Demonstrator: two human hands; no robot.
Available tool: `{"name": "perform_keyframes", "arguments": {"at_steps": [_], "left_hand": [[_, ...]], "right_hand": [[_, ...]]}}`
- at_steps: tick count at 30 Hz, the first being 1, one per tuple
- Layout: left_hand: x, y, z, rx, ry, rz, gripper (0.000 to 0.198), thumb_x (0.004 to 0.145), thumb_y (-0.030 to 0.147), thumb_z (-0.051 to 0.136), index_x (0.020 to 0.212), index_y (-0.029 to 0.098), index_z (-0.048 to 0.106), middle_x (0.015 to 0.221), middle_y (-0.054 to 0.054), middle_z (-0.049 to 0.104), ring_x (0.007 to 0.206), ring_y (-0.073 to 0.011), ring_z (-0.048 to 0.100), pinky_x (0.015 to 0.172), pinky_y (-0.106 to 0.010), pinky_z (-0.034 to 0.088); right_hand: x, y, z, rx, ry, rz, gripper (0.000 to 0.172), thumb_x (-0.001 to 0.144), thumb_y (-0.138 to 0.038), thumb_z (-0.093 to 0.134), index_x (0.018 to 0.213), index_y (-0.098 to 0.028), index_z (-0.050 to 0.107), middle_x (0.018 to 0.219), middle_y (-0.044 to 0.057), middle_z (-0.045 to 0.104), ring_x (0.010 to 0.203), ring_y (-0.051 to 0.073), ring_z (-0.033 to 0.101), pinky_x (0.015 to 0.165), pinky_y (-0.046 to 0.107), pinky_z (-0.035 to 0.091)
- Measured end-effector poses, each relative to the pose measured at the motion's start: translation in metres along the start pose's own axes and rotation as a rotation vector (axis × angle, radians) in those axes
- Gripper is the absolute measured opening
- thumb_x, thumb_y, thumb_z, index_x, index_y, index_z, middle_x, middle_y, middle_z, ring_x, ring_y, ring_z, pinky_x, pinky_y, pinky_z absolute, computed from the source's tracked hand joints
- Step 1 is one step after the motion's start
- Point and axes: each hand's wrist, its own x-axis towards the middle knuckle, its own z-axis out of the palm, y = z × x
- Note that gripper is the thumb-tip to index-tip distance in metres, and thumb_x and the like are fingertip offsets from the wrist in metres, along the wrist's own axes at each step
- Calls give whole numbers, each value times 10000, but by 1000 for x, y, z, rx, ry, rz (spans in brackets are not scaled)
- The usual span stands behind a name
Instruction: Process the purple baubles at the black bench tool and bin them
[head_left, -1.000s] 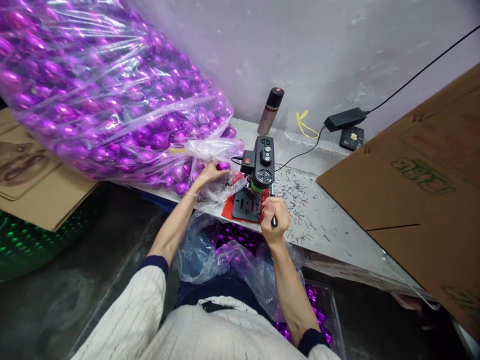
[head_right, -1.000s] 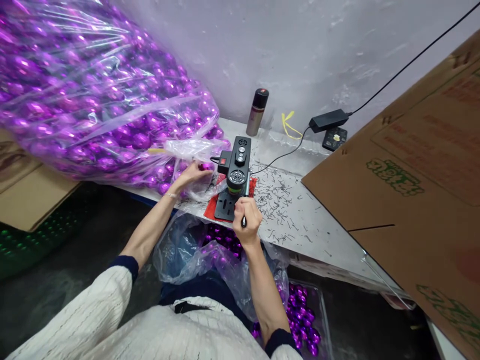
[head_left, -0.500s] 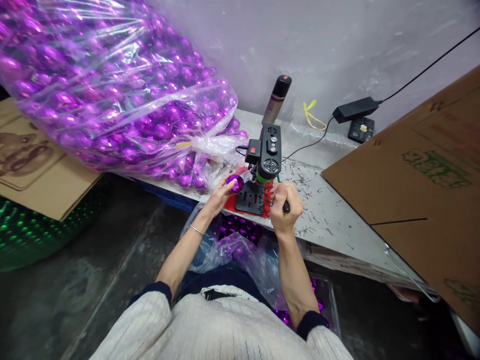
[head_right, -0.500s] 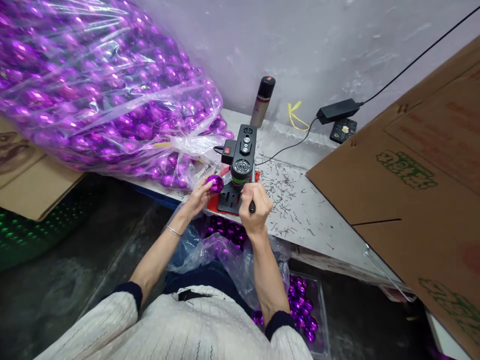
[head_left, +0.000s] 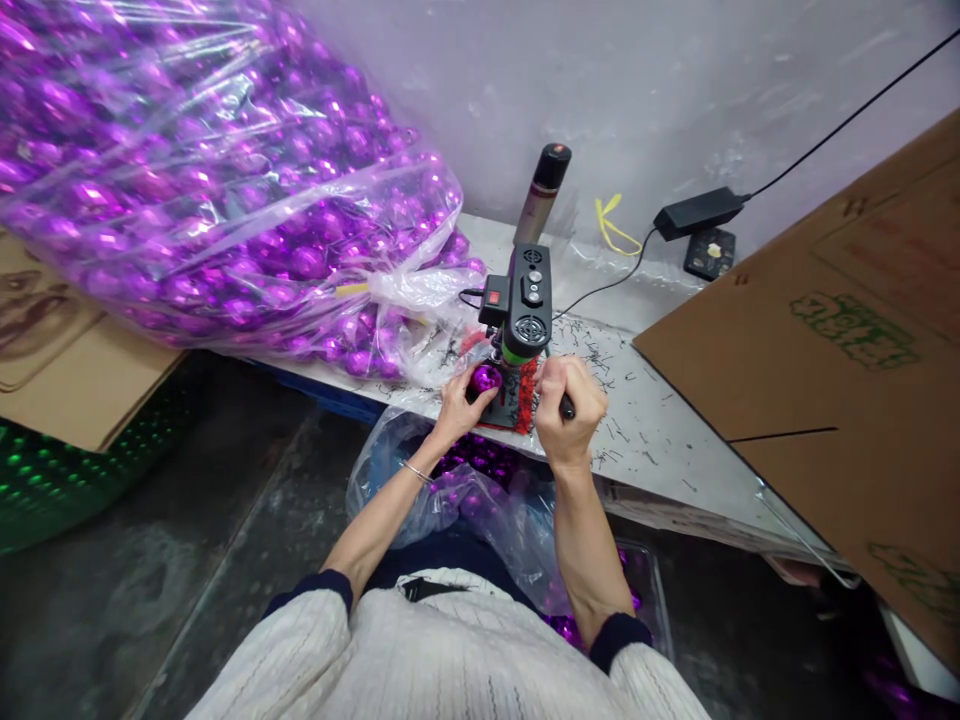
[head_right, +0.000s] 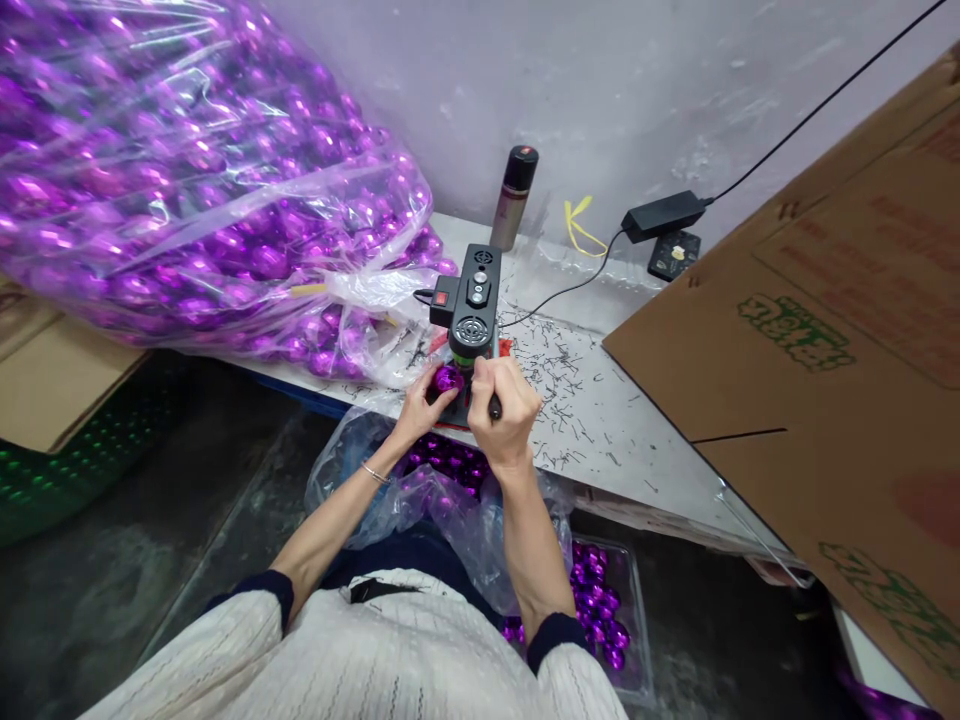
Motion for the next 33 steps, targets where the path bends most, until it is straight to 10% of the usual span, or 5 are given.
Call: {"name": "perform_keyframes", "arguments": {"at_steps": [12, 33], "left_hand": [[-3, -3, -8, 308, -130, 180, 668, 842, 566, 737, 1362, 184, 564, 1302, -167, 680, 1221, -322, 624, 1046, -470, 444], [2, -14, 7, 220, -73, 287, 660, 862, 560, 713, 1399, 219, 540, 1320, -152, 668, 1256, -311, 625, 1067, -490, 478]], "right_hand": [[-6, 2, -2, -7, -23, -42, 236, 968, -139, 473, 756, -221, 536, 695, -3, 595, 660, 125, 576, 632, 278, 433], [-63, 35, 24, -5, 92, -127, 214, 993, -225, 427, 808, -227, 534, 757, 27, 623, 647, 138, 581, 607, 292, 482]]}}
